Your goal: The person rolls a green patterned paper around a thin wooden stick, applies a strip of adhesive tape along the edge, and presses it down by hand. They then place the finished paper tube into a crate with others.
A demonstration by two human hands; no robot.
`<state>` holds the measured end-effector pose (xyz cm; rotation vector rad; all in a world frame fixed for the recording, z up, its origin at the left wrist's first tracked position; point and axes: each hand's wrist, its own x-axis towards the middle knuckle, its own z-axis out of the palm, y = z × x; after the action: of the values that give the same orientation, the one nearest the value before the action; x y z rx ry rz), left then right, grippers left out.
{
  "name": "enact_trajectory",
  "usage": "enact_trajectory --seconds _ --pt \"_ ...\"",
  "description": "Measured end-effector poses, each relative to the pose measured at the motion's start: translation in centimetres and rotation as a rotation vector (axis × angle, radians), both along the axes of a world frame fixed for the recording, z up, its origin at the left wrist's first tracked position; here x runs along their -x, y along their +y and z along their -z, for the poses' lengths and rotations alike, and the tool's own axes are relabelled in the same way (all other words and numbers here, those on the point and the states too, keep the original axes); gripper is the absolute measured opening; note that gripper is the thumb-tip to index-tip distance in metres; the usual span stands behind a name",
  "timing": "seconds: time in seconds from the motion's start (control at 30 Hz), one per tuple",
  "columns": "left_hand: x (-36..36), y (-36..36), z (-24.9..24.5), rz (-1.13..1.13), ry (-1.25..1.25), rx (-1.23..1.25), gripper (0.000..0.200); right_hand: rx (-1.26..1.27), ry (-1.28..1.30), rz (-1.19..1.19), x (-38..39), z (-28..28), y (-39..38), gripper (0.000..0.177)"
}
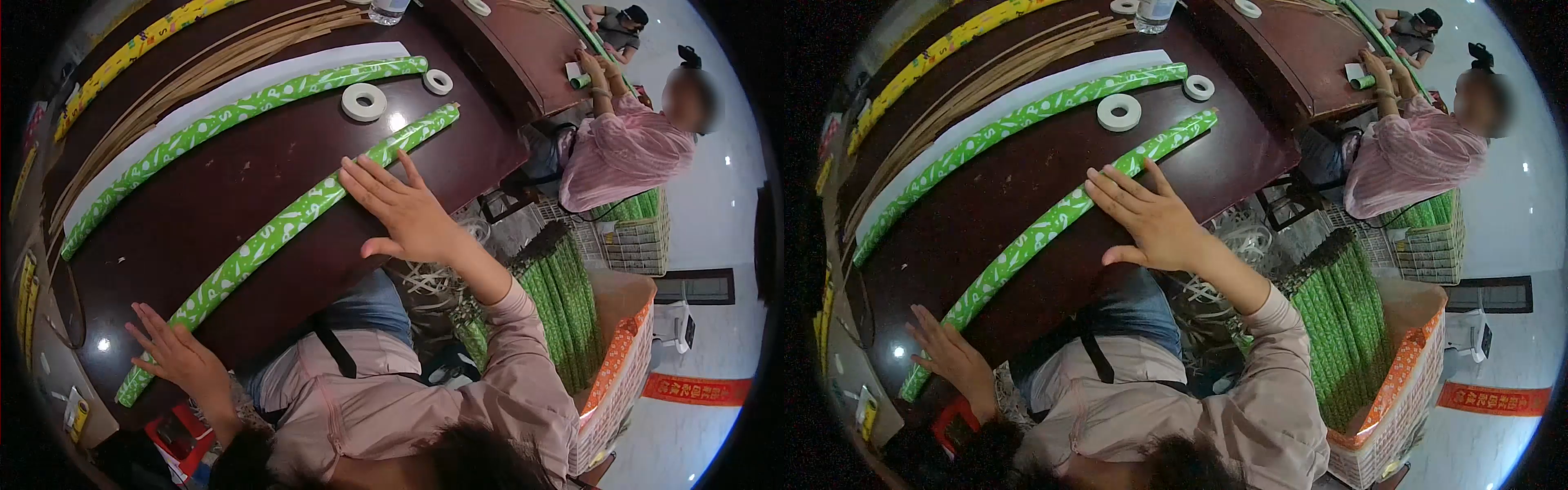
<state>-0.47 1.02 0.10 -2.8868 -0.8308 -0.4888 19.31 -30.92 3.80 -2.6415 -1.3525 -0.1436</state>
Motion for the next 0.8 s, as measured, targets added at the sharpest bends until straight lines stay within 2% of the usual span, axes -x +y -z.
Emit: enact_trajectory --seconds 0.13,0.23,0.37,0.43,0.47,0.5,0.57,0.6,0.67,0.7,0.77,0.8 --pt "0.1 0.2 0.0 0.014 0.001 -0.012 0.051 -0.003 0.05 -0.062 -1.6 -0.3 -1.4 0.084" --pt "0.2 0.5 0.0 0.019 0.011 -0.03 0.051 0.03 -0.023 0.137 -4.1 0.3 -5.2 0.083" --pt "0.2 0.5 0.1 0.016 0.014 -0.02 0.051 0.026 -0.134 0.349 -7.9 1.6 -11.3 0.073" --pt "0.2 0.5 0.1 0.023 0.001 -0.019 0.051 -0.022 -0.07 0.495 -9.3 2.5 -12.9 0.072" --pt "0.1 0.6 0.1 0.025 -0.01 -0.019 0.051 -0.13 -0.008 0.558 -9.9 2.9 -13.1 0.073" --pt "0.1 0.7 0.2 0.024 -0.016 -0.022 0.051 -0.134 -0.014 0.557 -10.3 3.2 -12.8 0.073" --pt "0.2 0.8 0.5 0.02 0.008 -0.054 0.051 -0.485 -0.143 0.647 -10.9 3.8 -11.9 0.073" --pt "0.2 0.7 0.6 0.009 0.009 -0.06 0.051 -0.524 -0.219 0.619 -10.3 2.9 -10.5 0.074" --pt "0.1 0.6 0.5 -0.013 0.013 -0.001 0.051 -0.542 -0.144 0.368 -8.1 0.3 -6.5 0.076" --pt "0.3 0.7 0.6 0.027 -0.037 0.025 0.051 -0.469 -0.063 0.192 -7.4 -0.4 -5.0 0.074" --pt "0.2 0.5 0.3 0.017 -0.008 0.033 0.051 -0.25 0.131 0.039 -6.7 0.1 -2.9 0.068" --pt "0.2 0.2 -0.3 0.012 0.0 0.052 0.051 -0.123 -0.078 0.093 -6.6 0.7 -2.2 0.061"
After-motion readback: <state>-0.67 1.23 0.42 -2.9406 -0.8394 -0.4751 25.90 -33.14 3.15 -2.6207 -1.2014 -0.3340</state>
